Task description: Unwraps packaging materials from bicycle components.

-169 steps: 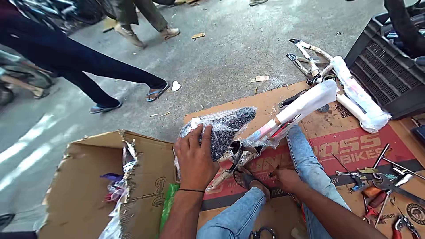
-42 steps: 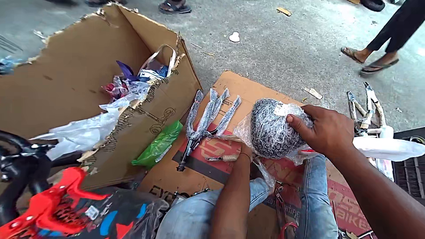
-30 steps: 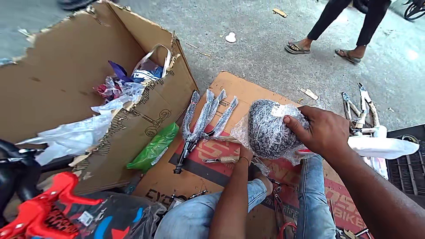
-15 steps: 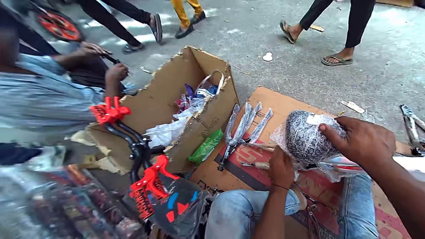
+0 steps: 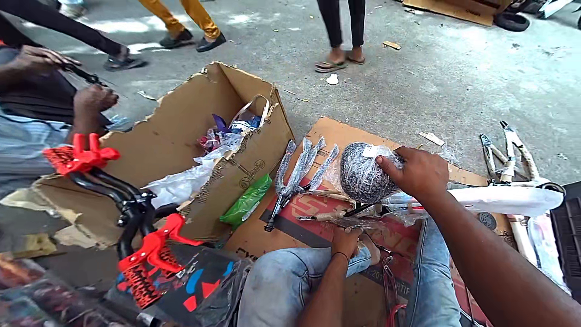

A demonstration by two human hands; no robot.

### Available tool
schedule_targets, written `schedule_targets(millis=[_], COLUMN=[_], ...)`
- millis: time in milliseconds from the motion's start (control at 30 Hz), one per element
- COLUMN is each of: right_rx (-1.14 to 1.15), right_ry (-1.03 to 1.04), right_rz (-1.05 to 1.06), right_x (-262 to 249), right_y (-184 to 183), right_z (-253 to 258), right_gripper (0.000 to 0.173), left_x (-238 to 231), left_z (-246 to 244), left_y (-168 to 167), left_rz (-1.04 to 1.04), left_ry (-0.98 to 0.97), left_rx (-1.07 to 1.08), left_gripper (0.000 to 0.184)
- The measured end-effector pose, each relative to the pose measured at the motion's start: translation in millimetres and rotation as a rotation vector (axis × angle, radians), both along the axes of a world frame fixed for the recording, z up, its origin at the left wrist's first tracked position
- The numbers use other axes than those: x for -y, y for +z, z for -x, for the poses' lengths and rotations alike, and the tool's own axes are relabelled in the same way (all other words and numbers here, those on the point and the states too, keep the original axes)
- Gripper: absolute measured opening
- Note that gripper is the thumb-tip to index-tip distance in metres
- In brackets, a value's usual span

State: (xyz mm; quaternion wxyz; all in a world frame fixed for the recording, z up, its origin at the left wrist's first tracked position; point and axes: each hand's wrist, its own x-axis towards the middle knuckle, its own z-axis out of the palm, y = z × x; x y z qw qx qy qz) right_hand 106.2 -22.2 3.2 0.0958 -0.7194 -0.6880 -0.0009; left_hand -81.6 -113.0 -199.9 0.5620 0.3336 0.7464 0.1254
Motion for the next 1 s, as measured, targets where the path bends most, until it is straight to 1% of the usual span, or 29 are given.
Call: schedule_targets(millis=[33, 100, 200, 267, 300, 367, 400, 467, 500, 533, 600, 667, 700, 767, 800, 833, 867, 900, 933, 967, 1000], right_rx=[0.007, 0.013, 0.02, 0.029, 0.032, 0.037, 0.037, 0.035, 0.038, 0.041, 0.046, 0.05, 0.053, 0.048, 0.045, 0.037, 0.023, 0.015, 0.007, 0.003, -0.003], right_ry=[0.0, 0.005, 0.018, 0.031, 0.032, 0.031, 0.032, 0.034, 0.034, 0.035, 0.033, 0.025, 0.014, -0.008, -0.015, -0.017, -0.015, -0.011, 0.001, 0.023, 0.055], right_rz=[-0.006, -0.028, -0.065, -0.115, -0.138, -0.145, -0.145, -0.162, -0.168, -0.17, -0.168, -0.162, -0.148, -0.116, -0.096, -0.073, -0.05, -0.037, -0.032, -0.028, -0.022], right_x=[-0.6, -2.4, -4.7, -7.9, -10.0, -13.8, -14.6, -17.2, -17.3, -15.8, -14.6, -16.9, -18.3, -19.5, -19.0, -16.8, -13.8, -11.4, -9.1, -6.4, -2.9], right_y=[-0.9, -3.4, -4.8, -7.4, -8.5, -8.8, -8.5, -7.9, -8.1, -8.8, -9.8, -8.5, -7.3, -5.1, -3.9, -2.7, -1.1, 0.5, 1.5, 1.1, -0.7], right_z=[0.4, 1.4, 0.9, 0.2, -0.3, -1.0, -0.5, -0.1, -0.1, -0.3, -0.1, 0.3, 0.3, 0.3, 0.5, 1.0, 1.9, 2.0, 1.2, -0.5, -3.2], right_gripper=[0.086, 0.085, 0.085, 0.083, 0.082, 0.081, 0.08, 0.081, 0.081, 0.081, 0.081, 0.082, 0.082, 0.083, 0.083, 0.083, 0.082, 0.082, 0.081, 0.08, 0.08], left_x=[-1.6, -9.8, -31.0, -41.8, -45.9, -49.5, -49.9, -53.3, -51.8, -46.5, -32.6, -12.0, 1.2, 38.5, 64.1, 90.9, 114.6, 132.2, 142.3, 144.9, 140.3], left_z=[-6.8, -15.9, -18.4, -17.5, -19.6, -28.6, -32.7, -34.6, -34.4, -34.1, -32.0, -29.5, -31.7, -54.5, -71.5, -87.6, -100.8, -110.8, -118.1, -122.1, -121.7], left_y=[-12.3, -36.6, -68.8, -89.0, -94.2, -96.8, -97.2, -100.7, -102.2, -99.9, -78.2, -45.9, -28.7, 15.4, 39.1, 58.4, 71.8, 78.8, 77.9, 71.3, 63.2], left_rz=[0.021, 0.045, 0.075, 0.046, 0.043, 0.055, 0.045, 0.006, -0.028, -0.067, -0.15, -0.207, -0.211, -0.278, -0.349, -0.421, -0.508, -0.607, -0.666, -0.66, -0.559], left_ry=[0.062, 0.194, 0.287, 0.292, 0.288, 0.302, 0.324, 0.304, 0.238, 0.119, -0.205, -0.556, -0.776, -1.213, -1.366, -1.43, -1.408, -1.314, -1.203, -1.112, -1.065], left_rx=[0.051, 0.093, 0.04, 0.063, 0.109, 0.197, 0.203, 0.126, 0.055, -0.006, -0.052, -0.068, -0.046, 0.075, 0.153, 0.238, 0.299, 0.327, 0.319, 0.275, 0.205], left_gripper=[0.08, 0.09, 0.094, 0.088, 0.081, 0.058, 0.047, 0.038, 0.037, 0.04, 0.047, 0.047, 0.043, 0.036, 0.035, 0.038, 0.041, 0.044, 0.046, 0.05, 0.055])
